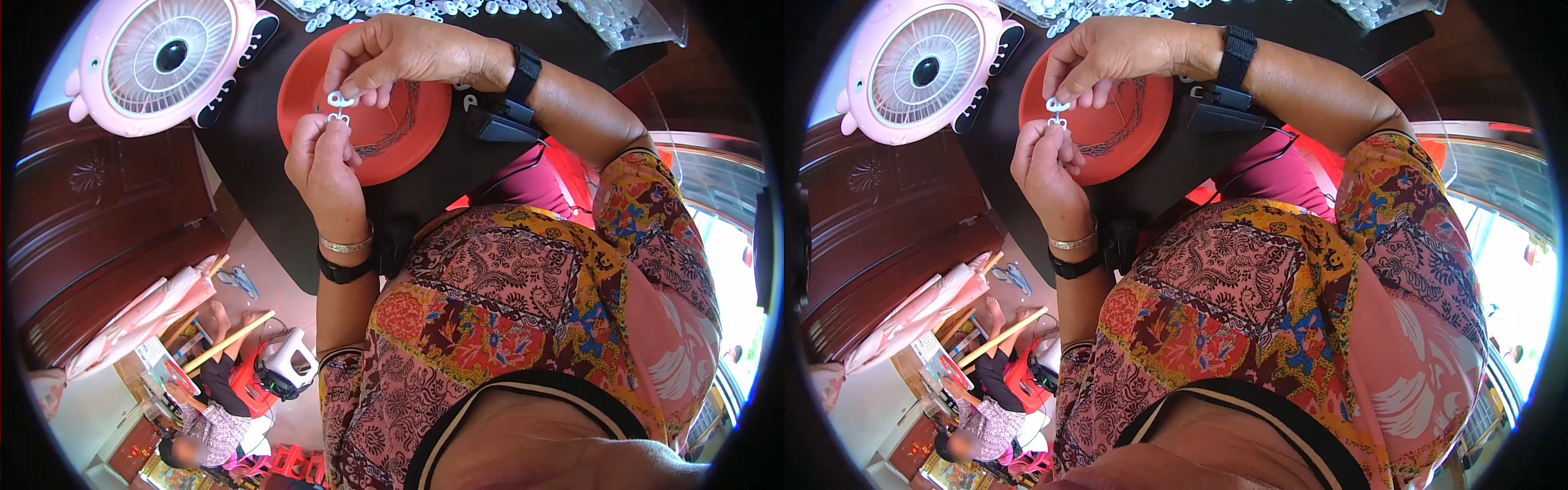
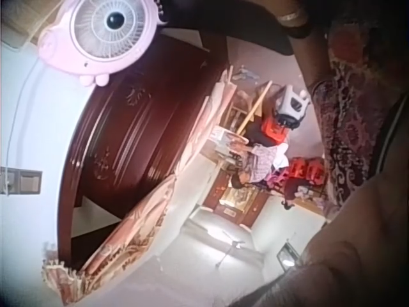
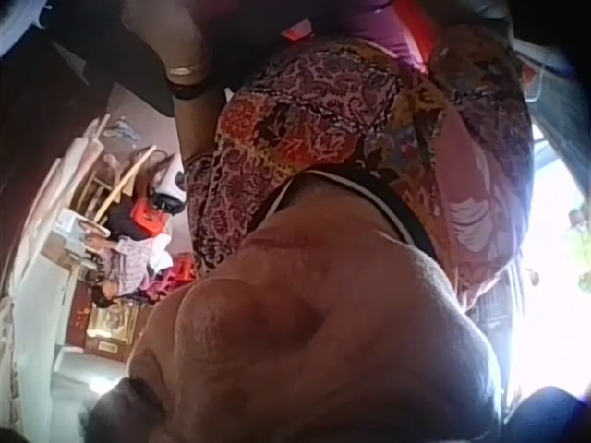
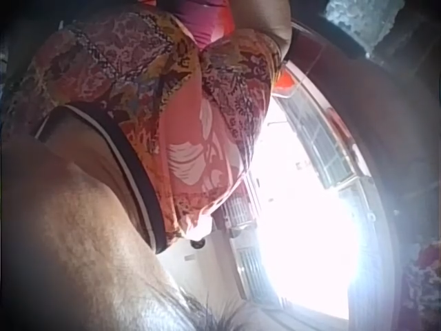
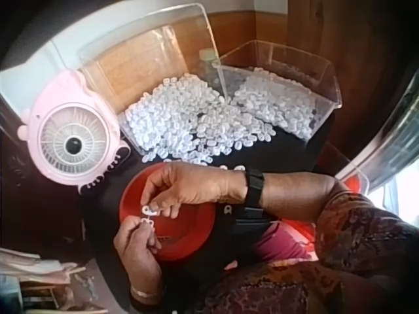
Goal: Assembling small white plastic components by hand on a table.
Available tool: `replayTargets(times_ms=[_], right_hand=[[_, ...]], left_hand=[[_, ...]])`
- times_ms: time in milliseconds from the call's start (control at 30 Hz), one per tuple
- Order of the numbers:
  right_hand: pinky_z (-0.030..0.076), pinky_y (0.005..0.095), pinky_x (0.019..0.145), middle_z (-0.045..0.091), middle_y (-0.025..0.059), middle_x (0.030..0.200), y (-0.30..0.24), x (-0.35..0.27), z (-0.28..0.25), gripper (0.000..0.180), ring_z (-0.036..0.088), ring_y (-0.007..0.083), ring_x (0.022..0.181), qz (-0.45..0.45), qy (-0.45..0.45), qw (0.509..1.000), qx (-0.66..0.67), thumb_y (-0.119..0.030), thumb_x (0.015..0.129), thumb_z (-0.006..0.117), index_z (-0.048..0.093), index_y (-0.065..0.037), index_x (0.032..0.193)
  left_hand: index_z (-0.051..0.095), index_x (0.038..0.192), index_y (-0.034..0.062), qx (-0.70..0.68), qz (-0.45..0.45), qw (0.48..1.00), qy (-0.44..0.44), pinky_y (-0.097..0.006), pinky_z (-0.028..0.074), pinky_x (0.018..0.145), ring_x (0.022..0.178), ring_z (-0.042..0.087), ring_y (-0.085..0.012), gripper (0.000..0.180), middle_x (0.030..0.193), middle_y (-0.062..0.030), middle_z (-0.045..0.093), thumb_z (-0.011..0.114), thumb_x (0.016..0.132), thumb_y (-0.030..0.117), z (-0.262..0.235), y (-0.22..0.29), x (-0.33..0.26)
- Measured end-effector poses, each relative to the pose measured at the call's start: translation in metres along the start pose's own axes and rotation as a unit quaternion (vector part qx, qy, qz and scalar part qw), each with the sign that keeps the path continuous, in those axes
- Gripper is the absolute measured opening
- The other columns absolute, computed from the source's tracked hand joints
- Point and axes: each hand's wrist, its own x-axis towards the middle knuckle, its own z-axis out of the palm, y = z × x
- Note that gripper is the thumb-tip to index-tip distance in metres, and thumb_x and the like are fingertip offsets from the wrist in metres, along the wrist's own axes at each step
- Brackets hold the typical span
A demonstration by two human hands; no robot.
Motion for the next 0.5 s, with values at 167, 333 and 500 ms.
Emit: replayTargets(times_ms=[167, 333, 500], right_hand=[[0.049, 0.0185, 0.063, 0.066, 0.0006, 0.081, 0.001, 0.0, 0.004, 0.021, 0.058, 0.0047, 0.067, -0.041, 0.007, 0.999, -0.029, -0.017, 0.086, 0.066, 0.067, -0.003, 0.101], [0.047, 0.0187, 0.061, 0.065, -0.0005, 0.079, 0.002, 0.002, 0.007, 0.018, 0.056, 0.0038, 0.065, -0.073, -0.001, 0.996, -0.054, -0.014, 0.087, 0.065, 0.066, -0.001, 0.1], [0.049, 0.0199, 0.065, 0.065, 0.0002, 0.081, 0.0, 0.001, 0.015, 0.016, 0.058, 0.0054, 0.07, -0.096, 0.008, 0.993, -0.063, -0.009, 0.087, 0.065, 0.065, 0.0, 0.101]], left_hand=[[0.052, 0.078, 0.003, -0.002, 0.001, 1.0, 0.004, -0.02, 0.029, 0.047, 0.051, 0.041, -0.0062, 0.014, 0.06, 0.0015, 0.043, 0.05, 0.09, 0.011, 0.0, -0.002, 0.0], [0.052, 0.078, 0.0032, 0.01, 0.01, 1.0, 0.007, -0.02, 0.029, 0.047, 0.051, 0.042, -0.0063, 0.015, 0.06, 0.0013, 0.044, 0.051, 0.09, 0.012, 0.002, -0.003, 0.003], [0.053, 0.08, 0.0025, 0.0, 0.003, 1.0, 0.023, -0.02, 0.031, 0.048, 0.052, 0.044, -0.0071, 0.015, 0.061, 0.0004, 0.047, 0.051, 0.091, 0.012, -0.002, -0.004, 0.001]])
